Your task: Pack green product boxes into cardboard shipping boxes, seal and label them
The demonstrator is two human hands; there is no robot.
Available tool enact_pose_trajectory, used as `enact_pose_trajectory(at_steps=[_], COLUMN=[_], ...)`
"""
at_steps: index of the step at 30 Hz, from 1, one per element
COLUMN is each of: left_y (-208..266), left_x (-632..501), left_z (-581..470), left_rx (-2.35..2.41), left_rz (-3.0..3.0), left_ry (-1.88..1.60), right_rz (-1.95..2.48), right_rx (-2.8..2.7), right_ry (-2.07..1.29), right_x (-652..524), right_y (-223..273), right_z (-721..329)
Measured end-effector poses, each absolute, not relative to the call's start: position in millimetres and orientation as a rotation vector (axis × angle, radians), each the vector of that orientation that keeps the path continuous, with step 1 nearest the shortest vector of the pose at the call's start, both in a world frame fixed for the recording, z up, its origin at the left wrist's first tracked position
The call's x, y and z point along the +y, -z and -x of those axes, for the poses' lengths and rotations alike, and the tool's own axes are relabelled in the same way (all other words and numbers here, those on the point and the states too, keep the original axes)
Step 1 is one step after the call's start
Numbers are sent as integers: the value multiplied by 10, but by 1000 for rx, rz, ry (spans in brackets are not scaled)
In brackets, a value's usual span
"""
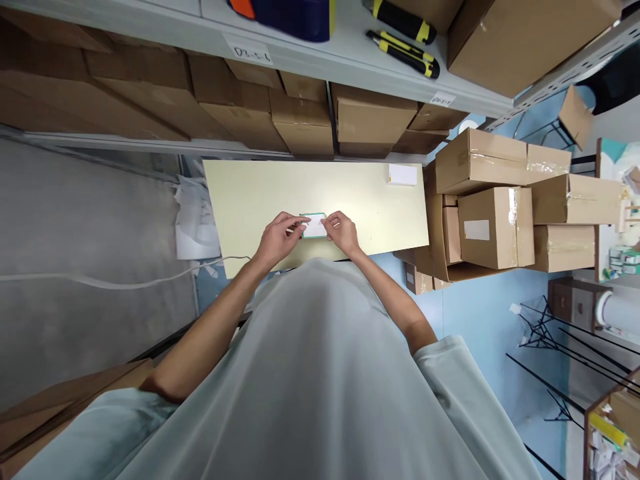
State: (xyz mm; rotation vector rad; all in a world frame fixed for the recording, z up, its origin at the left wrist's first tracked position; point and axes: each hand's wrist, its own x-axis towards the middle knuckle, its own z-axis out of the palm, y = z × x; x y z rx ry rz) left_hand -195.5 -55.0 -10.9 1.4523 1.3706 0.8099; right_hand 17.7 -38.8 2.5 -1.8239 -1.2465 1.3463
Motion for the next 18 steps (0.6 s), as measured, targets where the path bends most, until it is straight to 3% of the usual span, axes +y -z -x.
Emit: enact_pose_trajectory(at_steps=[18], left_y=[121], left_x=[-448], left_z=[1959], left_rx=[1362], left_rz=[-1358], left_ry=[-838], right_rz=[1810], right_rx=[-1216], right_ry=[-1495], right_x=[-279], right_y=[-176], right_z=[-194])
